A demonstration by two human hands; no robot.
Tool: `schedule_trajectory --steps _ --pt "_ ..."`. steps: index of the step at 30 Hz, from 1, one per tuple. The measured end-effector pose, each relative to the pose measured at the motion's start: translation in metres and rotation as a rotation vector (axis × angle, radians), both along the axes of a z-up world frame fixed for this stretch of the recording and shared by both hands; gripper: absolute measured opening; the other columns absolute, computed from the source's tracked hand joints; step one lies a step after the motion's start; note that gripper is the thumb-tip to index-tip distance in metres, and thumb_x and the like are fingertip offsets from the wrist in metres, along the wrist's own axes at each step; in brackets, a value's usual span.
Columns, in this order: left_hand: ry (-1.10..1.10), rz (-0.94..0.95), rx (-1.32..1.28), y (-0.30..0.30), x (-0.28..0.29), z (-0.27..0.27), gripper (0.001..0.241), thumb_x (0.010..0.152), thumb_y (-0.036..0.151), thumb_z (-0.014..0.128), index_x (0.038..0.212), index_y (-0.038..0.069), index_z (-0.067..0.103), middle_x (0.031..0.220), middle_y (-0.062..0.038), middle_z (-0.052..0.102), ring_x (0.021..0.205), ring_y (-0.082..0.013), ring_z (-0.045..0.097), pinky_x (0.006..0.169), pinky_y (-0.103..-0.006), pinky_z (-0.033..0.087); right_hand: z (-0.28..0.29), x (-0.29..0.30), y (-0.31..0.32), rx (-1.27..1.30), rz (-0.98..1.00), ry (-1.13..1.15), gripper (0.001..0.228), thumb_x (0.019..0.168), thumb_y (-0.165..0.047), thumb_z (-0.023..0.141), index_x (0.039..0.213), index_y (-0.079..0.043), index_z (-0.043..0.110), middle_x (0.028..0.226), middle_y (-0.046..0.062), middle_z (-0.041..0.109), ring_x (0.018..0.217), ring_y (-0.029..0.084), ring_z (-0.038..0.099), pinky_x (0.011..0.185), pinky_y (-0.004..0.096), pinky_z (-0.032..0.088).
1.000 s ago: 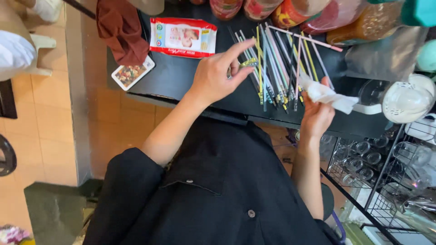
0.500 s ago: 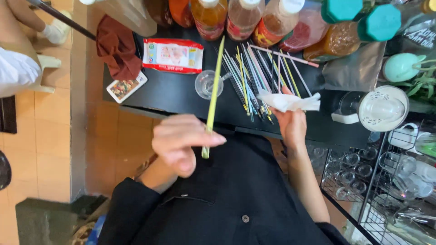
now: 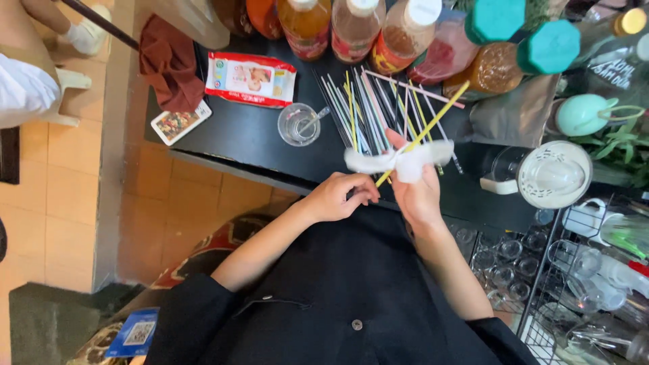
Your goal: Wiping and cleaning a bundle of reusable straws at a cafe counter using a wet wipe.
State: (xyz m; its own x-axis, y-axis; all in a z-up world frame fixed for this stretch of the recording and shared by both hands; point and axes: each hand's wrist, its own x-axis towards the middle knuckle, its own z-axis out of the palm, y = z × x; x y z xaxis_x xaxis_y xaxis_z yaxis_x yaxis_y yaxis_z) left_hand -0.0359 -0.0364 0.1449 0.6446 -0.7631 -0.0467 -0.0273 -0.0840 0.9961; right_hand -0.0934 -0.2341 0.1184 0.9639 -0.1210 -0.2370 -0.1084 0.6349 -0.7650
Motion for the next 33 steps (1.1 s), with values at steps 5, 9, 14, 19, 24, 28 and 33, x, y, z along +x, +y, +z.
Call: schedule_trajectory --steps 5,9,14,19,24,28,33 --pt "-0.023 -0.042 -0.009 0.015 0.009 -0.052 0.011 0.095 0.005 0.068 0.105 0.004 0.063 0.092 -0.008 0.077 0.088 -0.0193 0.078 0.081 -0.0304 0.059 0.023 0.012 -0.005 -0.519 -0.096 -0.045 0.032 0.106 -0.008 0.055 0.133 0.006 0.065 0.127 0.014 0.069 0.109 0.015 0.064 0.098 0.028 0.049" --pt "-0.19 0.119 0.002 0.028 0.026 -0.088 0.03 0.092 0.014 0.072 0.12 0.006 0.069 0.1 -0.01 0.077 0.091 -0.0235 0.077 0.081 -0.0332 0.059 0.028 0.017 0.019 -0.85 -0.212 -0.119 0.027 0.101 -0.002 0.053 0.121 0.003 0.07 0.124 0.013 0.072 0.112 0.017 0.068 0.101 0.028 0.053" --pt "-0.495 0.202 0.199 0.038 0.039 -0.157 0.018 0.087 0.017 0.077 0.104 0.013 0.079 0.093 -0.011 0.077 0.085 -0.0304 0.073 0.077 -0.0403 0.057 -0.024 0.023 0.072 -1.047 -0.154 -0.106 0.033 0.093 0.001 0.056 0.122 0.0 0.071 0.121 0.014 0.074 0.114 0.024 0.068 0.102 0.033 0.05" --pt "-0.647 0.156 0.278 0.04 0.036 -0.174 0.019 0.08 0.017 0.078 0.099 0.012 0.079 0.095 -0.012 0.075 0.092 -0.0318 0.072 0.081 -0.0424 0.056 -0.012 0.025 0.077 -1.2 -0.004 -0.115 0.038 0.086 0.003 0.057 0.12 -0.003 0.074 0.12 0.014 0.075 0.112 0.029 0.068 0.101 0.036 0.048" --pt "-0.591 0.234 0.134 0.036 0.04 -0.138 0.02 0.091 0.018 0.071 0.11 0.014 0.076 0.105 -0.01 0.075 0.098 -0.0295 0.071 0.081 -0.0386 0.057 0.052 0.034 0.06 -1.214 -0.074 -0.188 0.034 0.087 -0.002 0.064 0.119 -0.004 0.074 0.111 0.011 0.076 0.103 0.027 0.069 0.095 0.036 0.049" --pt "-0.646 0.244 0.26 0.034 0.042 -0.147 0.018 0.089 0.022 0.076 0.105 0.015 0.078 0.094 -0.009 0.072 0.092 -0.0298 0.07 0.079 -0.0399 0.056 0.044 0.034 0.049 -1.287 -0.093 -0.322 0.031 0.086 -0.004 0.067 0.116 -0.005 0.075 0.105 0.01 0.076 0.098 0.026 0.068 0.093 0.036 0.048" --pt "-0.625 0.253 0.274 0.032 0.039 -0.142 0.016 0.086 0.023 0.08 0.097 0.012 0.077 0.092 -0.007 0.071 0.089 -0.0282 0.069 0.077 -0.039 0.055 0.01 0.032 0.039 -1.178 -0.164 -0.365 0.032 0.092 -0.008 0.062 0.122 0.0 0.071 0.109 0.013 0.075 0.104 0.027 0.069 0.1 0.036 0.049"
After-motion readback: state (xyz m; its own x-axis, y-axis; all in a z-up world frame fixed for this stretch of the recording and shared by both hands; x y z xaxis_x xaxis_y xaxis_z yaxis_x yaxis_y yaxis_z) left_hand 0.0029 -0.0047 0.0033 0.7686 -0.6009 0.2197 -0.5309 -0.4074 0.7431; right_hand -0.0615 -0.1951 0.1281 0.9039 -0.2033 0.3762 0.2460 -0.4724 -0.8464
